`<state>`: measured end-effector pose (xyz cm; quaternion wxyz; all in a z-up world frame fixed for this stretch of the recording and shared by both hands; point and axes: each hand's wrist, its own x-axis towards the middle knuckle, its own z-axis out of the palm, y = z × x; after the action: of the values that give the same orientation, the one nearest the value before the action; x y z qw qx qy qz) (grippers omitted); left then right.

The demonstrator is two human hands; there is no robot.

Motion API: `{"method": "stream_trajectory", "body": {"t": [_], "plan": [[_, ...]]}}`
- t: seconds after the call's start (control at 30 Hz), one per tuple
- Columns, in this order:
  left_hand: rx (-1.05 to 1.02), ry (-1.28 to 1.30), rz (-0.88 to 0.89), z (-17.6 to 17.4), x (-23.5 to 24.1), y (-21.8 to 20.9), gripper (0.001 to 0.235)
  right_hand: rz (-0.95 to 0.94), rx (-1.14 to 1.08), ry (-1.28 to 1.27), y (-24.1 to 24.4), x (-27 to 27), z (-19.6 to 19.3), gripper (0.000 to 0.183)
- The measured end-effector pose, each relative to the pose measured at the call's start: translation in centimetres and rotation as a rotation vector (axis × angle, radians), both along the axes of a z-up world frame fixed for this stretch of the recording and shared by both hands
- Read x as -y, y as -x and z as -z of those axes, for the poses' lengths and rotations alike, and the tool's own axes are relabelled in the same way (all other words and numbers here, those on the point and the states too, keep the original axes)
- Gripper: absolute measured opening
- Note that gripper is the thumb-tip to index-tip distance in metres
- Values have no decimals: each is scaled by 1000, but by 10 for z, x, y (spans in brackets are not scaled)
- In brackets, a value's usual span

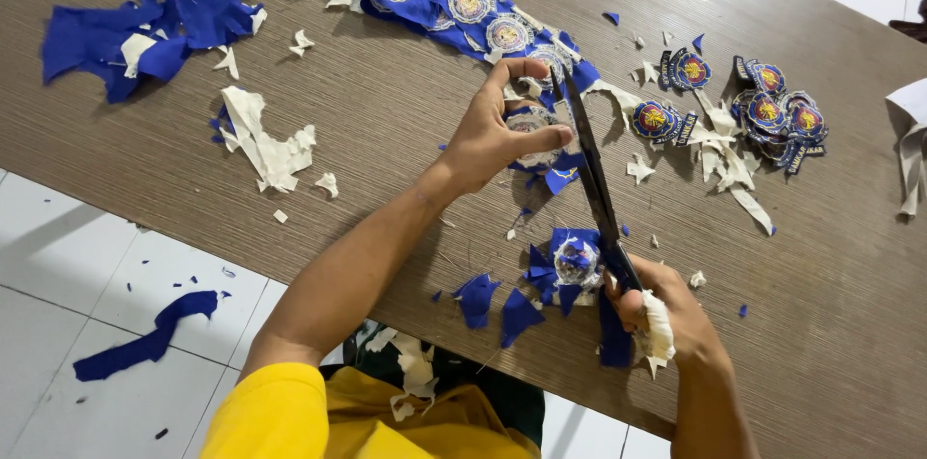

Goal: Cutting out circular embroidered patches from a blue fabric strip using large scissors on a workshop table.

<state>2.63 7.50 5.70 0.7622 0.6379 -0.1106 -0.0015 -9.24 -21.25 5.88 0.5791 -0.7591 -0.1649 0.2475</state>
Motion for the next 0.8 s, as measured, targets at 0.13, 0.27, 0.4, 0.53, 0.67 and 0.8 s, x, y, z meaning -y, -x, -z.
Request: {"method": "stream_trajectory", "body": {"t": [0.13, 0.27, 0.4, 0.53, 0.67, 0.8], "plan": [[-16, -3, -25, 3, 2, 0, 67, 47, -63, 10, 4, -1, 0, 65], [-44, 23, -12, 1, 2, 1, 71, 66, -22, 65, 3, -3, -2, 68], [-54, 31, -25, 3, 3, 1, 72, 7, 119, 131, 2, 0, 7, 68], [-65, -24, -25, 0, 2, 2, 76, 51, 73, 141, 3, -5, 0, 68], [-67, -15, -30, 0, 2, 1, 72, 27, 90, 132, 3, 1, 9, 62], [-105, 23, -27, 0, 3, 0, 68, 74, 82, 165, 5, -6, -2, 60]]}}
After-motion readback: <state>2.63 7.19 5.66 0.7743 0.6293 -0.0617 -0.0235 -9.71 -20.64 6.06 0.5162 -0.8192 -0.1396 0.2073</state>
